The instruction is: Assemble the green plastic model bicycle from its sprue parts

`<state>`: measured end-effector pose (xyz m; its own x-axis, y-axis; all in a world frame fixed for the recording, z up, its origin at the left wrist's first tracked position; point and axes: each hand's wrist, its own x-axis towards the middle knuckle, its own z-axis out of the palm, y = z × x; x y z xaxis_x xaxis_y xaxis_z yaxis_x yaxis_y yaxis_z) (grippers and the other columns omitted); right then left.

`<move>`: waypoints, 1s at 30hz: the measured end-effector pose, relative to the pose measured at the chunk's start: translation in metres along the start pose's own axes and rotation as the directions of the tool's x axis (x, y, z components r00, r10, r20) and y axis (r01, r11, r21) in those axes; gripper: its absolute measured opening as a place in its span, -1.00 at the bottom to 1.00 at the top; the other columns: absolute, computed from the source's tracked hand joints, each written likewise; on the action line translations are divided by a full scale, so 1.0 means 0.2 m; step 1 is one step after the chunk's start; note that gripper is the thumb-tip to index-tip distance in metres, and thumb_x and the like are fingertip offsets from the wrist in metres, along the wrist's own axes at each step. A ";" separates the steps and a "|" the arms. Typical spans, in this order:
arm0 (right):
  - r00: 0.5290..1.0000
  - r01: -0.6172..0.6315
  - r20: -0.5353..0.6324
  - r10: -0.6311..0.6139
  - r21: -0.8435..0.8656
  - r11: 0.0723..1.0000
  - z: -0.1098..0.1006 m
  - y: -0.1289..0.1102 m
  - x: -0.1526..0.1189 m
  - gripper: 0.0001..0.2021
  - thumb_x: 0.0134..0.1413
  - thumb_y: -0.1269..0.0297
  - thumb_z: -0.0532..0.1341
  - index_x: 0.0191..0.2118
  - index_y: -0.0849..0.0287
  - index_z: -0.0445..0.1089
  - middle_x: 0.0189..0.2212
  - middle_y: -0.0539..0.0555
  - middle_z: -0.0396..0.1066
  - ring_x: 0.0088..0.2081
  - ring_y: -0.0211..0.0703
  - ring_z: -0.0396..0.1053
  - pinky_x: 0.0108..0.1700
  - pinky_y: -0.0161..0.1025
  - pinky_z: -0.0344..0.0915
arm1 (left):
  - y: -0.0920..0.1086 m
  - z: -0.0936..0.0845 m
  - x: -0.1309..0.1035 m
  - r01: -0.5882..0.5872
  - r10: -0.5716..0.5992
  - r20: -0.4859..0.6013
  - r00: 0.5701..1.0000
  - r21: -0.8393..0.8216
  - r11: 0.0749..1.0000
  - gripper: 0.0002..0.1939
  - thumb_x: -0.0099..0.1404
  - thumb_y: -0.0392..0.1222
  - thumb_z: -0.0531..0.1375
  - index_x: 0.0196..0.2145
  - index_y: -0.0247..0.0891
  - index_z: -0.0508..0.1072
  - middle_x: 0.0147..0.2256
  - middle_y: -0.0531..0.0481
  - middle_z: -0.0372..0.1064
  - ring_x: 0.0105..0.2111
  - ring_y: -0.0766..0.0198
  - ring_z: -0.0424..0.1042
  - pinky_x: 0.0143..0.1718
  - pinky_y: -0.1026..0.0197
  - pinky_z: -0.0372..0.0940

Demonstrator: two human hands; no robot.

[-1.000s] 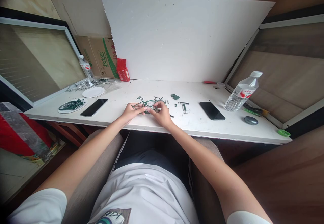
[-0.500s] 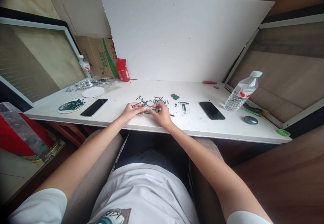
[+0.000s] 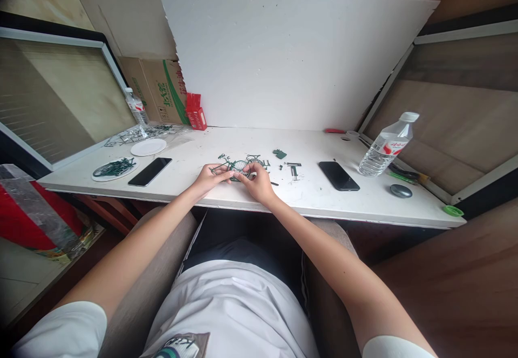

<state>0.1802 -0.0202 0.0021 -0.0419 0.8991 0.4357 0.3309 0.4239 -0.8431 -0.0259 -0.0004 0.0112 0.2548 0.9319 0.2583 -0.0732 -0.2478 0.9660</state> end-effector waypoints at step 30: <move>0.997 0.013 -0.073 -0.006 0.093 0.996 -0.02 0.01 0.03 -0.53 0.18 -0.27 0.33 -0.28 0.04 0.27 -0.24 0.08 0.44 -0.13 -0.01 0.43 -0.20 -0.13 0.37 | 0.00 -0.01 0.01 -0.003 0.004 0.031 1.000 -0.025 1.000 -0.56 -0.02 -0.01 0.59 -0.26 -0.32 0.65 -0.23 -0.15 0.61 -0.36 0.23 0.51 -0.20 0.12 0.44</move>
<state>0.1839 -0.0139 0.0034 0.0253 0.8862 0.4625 0.2413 0.4436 -0.8631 -0.0274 0.0020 0.0112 0.2840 0.9222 0.2625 -0.0986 -0.2442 0.9647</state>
